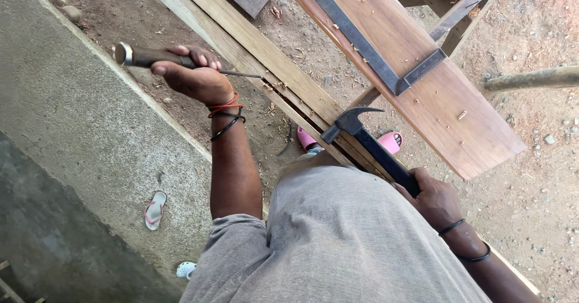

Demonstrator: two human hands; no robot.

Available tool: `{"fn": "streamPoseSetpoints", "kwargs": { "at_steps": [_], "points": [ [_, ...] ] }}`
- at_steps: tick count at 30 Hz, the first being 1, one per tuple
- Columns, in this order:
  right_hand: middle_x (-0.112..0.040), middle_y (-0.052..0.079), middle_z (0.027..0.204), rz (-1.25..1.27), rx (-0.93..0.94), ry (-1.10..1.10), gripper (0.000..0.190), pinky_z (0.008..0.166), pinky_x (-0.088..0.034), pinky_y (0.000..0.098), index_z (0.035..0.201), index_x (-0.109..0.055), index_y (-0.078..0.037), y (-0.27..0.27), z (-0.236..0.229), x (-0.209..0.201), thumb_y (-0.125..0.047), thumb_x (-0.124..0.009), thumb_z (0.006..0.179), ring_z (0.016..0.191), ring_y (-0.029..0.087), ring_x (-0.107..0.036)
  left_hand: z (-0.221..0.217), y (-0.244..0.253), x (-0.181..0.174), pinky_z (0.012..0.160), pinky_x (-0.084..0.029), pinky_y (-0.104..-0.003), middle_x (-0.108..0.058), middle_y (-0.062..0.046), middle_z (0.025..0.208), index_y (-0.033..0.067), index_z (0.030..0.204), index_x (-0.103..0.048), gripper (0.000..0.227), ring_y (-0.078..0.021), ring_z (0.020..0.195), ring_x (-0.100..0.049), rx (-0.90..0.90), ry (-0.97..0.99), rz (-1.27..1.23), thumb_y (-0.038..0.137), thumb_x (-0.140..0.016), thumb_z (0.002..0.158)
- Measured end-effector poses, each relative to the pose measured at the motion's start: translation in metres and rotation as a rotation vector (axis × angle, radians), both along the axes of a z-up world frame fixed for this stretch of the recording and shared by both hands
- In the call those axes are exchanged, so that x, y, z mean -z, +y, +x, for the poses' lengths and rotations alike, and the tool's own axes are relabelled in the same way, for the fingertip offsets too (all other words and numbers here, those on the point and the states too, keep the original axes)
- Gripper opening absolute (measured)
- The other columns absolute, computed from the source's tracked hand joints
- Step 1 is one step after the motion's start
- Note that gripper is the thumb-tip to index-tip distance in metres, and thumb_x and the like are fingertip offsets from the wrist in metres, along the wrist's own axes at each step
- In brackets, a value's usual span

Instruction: Use a hammer and chisel to carve out a groove in a wooden board.

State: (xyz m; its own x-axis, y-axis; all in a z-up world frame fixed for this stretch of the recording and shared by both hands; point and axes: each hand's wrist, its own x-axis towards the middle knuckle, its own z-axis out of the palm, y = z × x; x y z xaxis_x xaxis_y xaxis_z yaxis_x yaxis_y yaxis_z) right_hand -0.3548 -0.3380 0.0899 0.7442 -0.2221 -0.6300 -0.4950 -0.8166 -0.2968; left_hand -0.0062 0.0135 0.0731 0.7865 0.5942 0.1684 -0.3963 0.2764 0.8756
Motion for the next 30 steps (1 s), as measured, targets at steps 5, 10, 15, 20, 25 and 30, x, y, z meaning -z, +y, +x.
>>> {"fn": "streamPoseSetpoints", "kwargs": {
  "at_steps": [5,10,15,20,25,30],
  "points": [
    [-0.076,0.013,0.079,0.024,0.001,-0.032,0.05,0.066,-0.063,0.0412,0.112,-0.064,-0.011,-0.002,-0.003,0.004,-0.055,-0.068,0.087,0.073,0.029,-0.077,0.0,0.0,-0.002,0.041,-0.039,-0.027,-0.043,-0.002,0.066,0.0074,0.091,-0.047,0.075,-0.0104,0.049,-0.041,-0.044,0.027,-0.004,0.082,-0.036,0.091],
    [-0.076,0.012,0.079,0.02,-0.003,-0.031,0.05,0.065,-0.063,0.0401,0.112,-0.064,-0.011,-0.004,-0.006,0.01,-0.055,-0.067,0.088,0.072,0.028,-0.077,0.019,-0.005,0.001,0.037,-0.041,-0.027,-0.044,0.0,0.063,0.0085,0.087,-0.047,0.074,-0.0088,0.046,-0.041,-0.035,0.075,0.114,0.081,-0.035,0.093],
    [-0.076,0.013,0.079,0.013,-0.003,-0.014,0.05,0.065,-0.063,0.0406,0.113,-0.064,-0.012,-0.001,-0.002,0.004,-0.055,-0.067,0.088,0.073,0.028,-0.077,0.039,-0.012,0.001,0.039,-0.039,-0.027,-0.043,0.001,0.064,0.0082,0.089,-0.048,0.068,-0.0099,0.048,-0.042,0.172,0.059,0.155,0.076,-0.044,0.097],
    [-0.076,0.013,0.082,0.012,-0.016,-0.073,0.05,0.068,-0.062,0.0427,0.113,-0.064,-0.011,-0.002,-0.005,0.006,-0.053,-0.068,0.087,0.076,0.031,-0.077,0.031,-0.027,0.001,0.046,-0.035,-0.026,-0.041,0.0,0.069,0.0074,0.092,-0.047,0.066,-0.0095,0.054,-0.04,0.355,0.005,0.089,0.073,-0.049,0.099],
    [-0.077,0.013,0.084,-0.001,-0.015,-0.054,0.05,0.069,-0.062,0.0424,0.115,-0.065,-0.012,-0.009,-0.004,0.013,-0.054,-0.067,0.088,0.076,0.031,-0.077,0.013,-0.029,0.011,0.051,-0.035,-0.027,-0.042,-0.001,0.074,0.0063,0.095,-0.048,0.068,-0.0104,0.059,-0.041,0.375,-0.074,0.058,0.074,-0.053,0.097],
    [-0.075,0.014,0.075,0.153,0.061,0.063,0.045,0.063,-0.06,0.0421,0.11,-0.07,-0.012,-0.002,0.037,-0.019,-0.052,-0.069,0.088,0.068,0.028,-0.075,-0.003,-0.032,0.003,0.056,-0.037,-0.027,-0.044,-0.001,0.074,0.0071,0.098,-0.048,0.07,-0.0114,0.061,-0.043,0.381,-0.139,0.127,0.077,-0.054,0.095]
  ]
}}
